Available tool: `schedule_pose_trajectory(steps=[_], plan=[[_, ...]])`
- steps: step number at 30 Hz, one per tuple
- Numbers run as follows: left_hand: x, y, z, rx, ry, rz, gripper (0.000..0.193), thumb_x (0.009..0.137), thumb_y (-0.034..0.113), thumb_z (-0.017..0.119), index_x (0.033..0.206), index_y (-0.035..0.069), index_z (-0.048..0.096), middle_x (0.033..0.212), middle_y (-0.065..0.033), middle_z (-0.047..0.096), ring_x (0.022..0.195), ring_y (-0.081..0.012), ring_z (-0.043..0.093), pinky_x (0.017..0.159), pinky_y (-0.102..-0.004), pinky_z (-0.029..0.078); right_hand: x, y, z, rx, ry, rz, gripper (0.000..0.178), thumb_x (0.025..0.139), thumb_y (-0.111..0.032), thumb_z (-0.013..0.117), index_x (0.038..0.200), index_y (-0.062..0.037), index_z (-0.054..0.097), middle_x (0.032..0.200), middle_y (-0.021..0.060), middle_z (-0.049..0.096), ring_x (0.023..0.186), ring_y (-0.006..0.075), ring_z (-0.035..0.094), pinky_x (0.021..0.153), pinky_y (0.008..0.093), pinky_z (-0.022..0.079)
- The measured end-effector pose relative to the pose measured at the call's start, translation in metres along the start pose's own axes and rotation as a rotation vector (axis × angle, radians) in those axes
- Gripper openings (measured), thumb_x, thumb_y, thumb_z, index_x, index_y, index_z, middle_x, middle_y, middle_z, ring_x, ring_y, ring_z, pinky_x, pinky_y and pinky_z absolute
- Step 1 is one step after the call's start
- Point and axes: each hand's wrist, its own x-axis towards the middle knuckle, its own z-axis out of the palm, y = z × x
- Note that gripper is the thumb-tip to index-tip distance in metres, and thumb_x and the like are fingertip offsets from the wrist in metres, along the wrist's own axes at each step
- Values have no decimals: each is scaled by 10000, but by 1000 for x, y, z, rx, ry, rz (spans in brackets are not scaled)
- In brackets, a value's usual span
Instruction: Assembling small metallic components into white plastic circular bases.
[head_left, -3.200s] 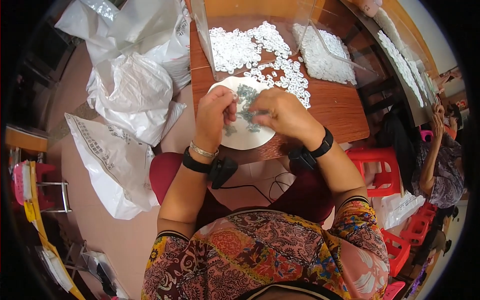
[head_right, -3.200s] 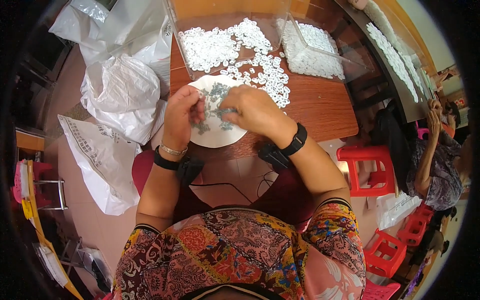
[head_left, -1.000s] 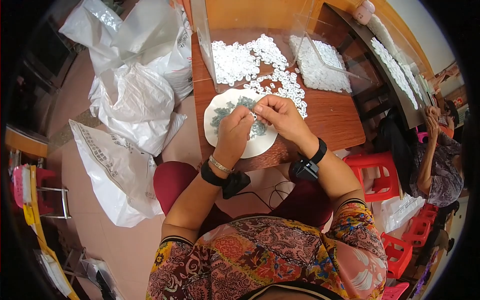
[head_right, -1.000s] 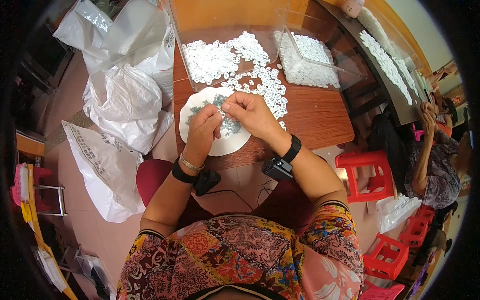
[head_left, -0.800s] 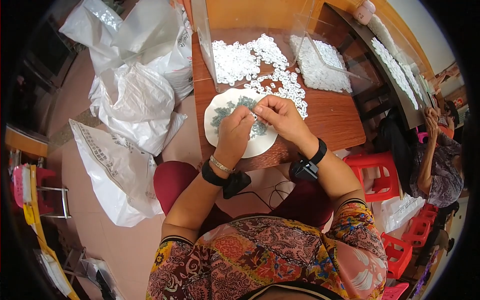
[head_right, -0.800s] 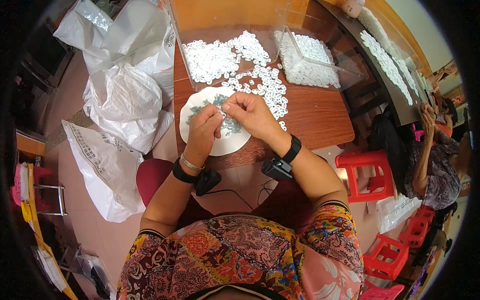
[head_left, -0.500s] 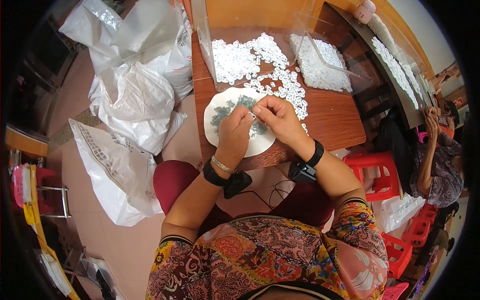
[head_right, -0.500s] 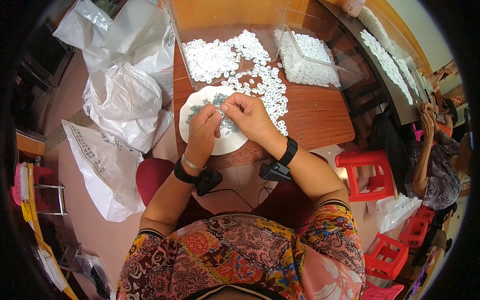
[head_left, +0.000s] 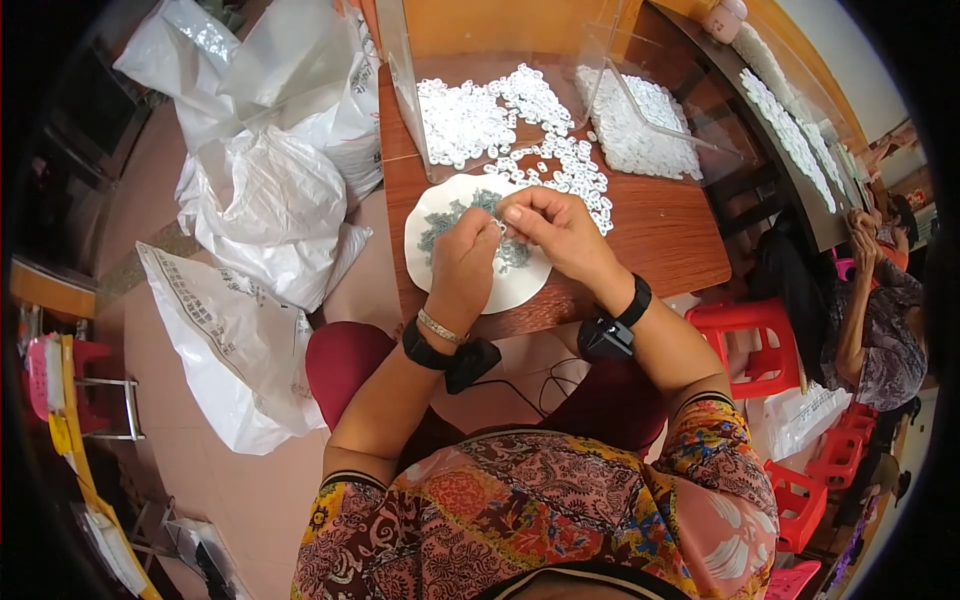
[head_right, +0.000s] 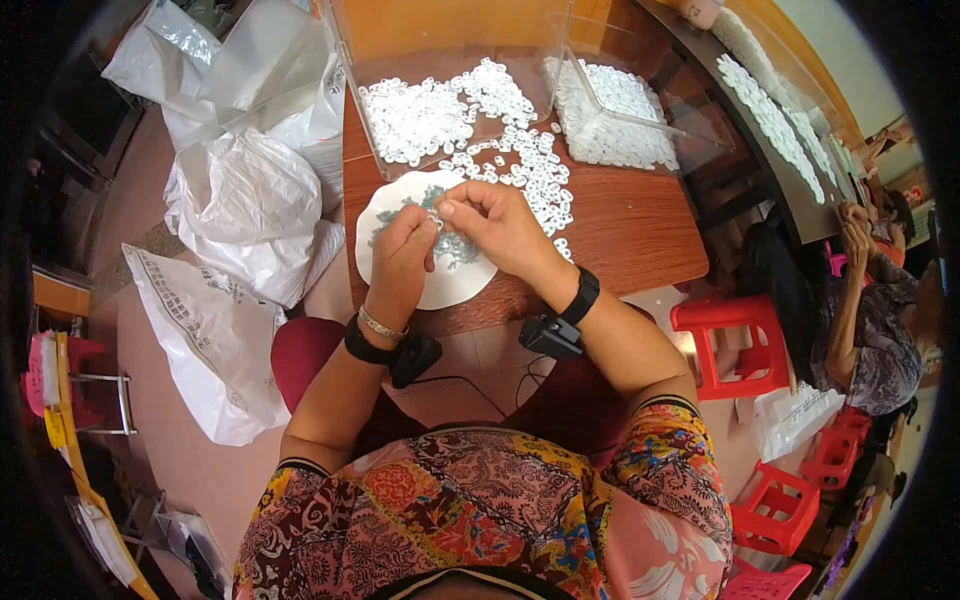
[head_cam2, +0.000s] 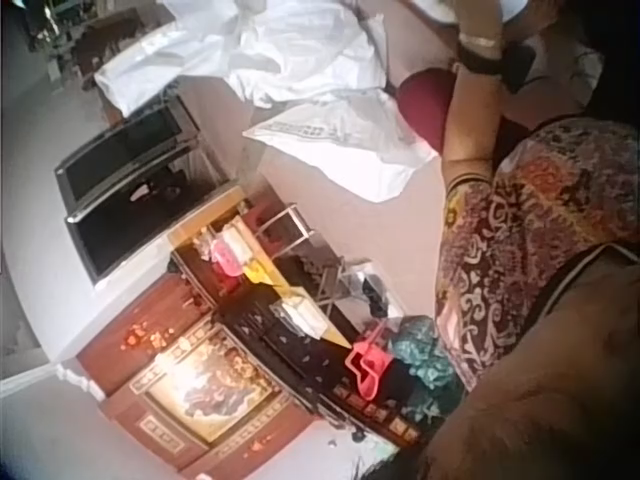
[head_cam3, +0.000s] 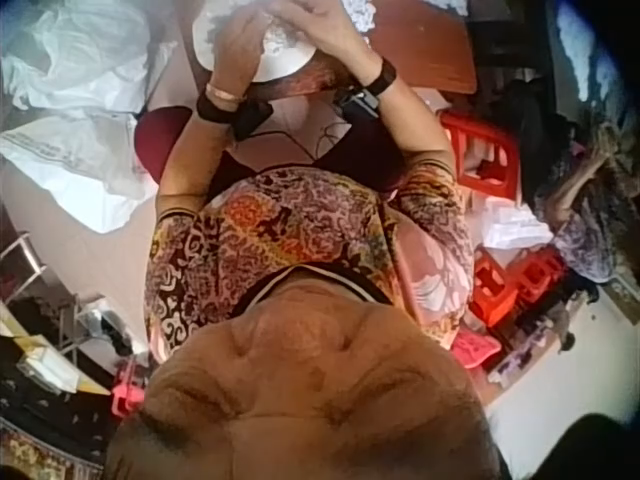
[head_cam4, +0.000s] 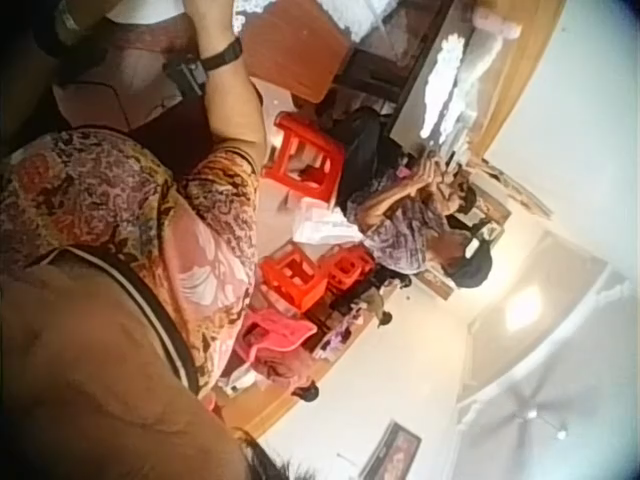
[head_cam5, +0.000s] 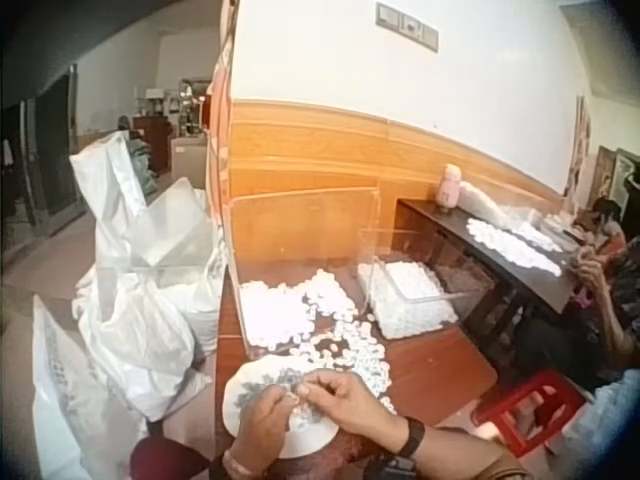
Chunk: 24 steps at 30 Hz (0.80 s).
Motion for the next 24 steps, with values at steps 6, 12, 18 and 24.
schedule_pose_trajectory(steps=[6,12,18,24], plan=[[1,6,0,-33,-20,-2,201,869,154,489,755,-12,474,593,-141,450,536,-178,431,520,-343,367,-2,-6,-6,-61,-22,-59,151,923,-147,567,926,-3,615,792,-25,578,706,41,473,640,202,414],[-1,9,-1,20,-59,29,180,874,128,479,752,-3,472,587,-160,436,513,-211,427,504,-356,357,-4,-5,-5,-322,-49,-67,111,907,-102,546,845,-11,559,728,-17,545,675,56,464,608,218,405],[-4,13,-3,144,-100,102,178,871,120,478,744,-3,457,590,-183,446,508,-296,460,494,-388,348,-8,-19,-5,-507,-33,-173,130,856,-139,586,828,-13,580,642,134,570,573,259,559,541,338,432],[-4,8,2,-75,-132,-43,190,891,131,480,739,17,487,542,-55,453,489,-122,438,468,-285,347,-10,-14,-13,-481,-21,-187,142,849,-161,604,834,-20,605,672,128,595,599,254,574,569,330,454]])
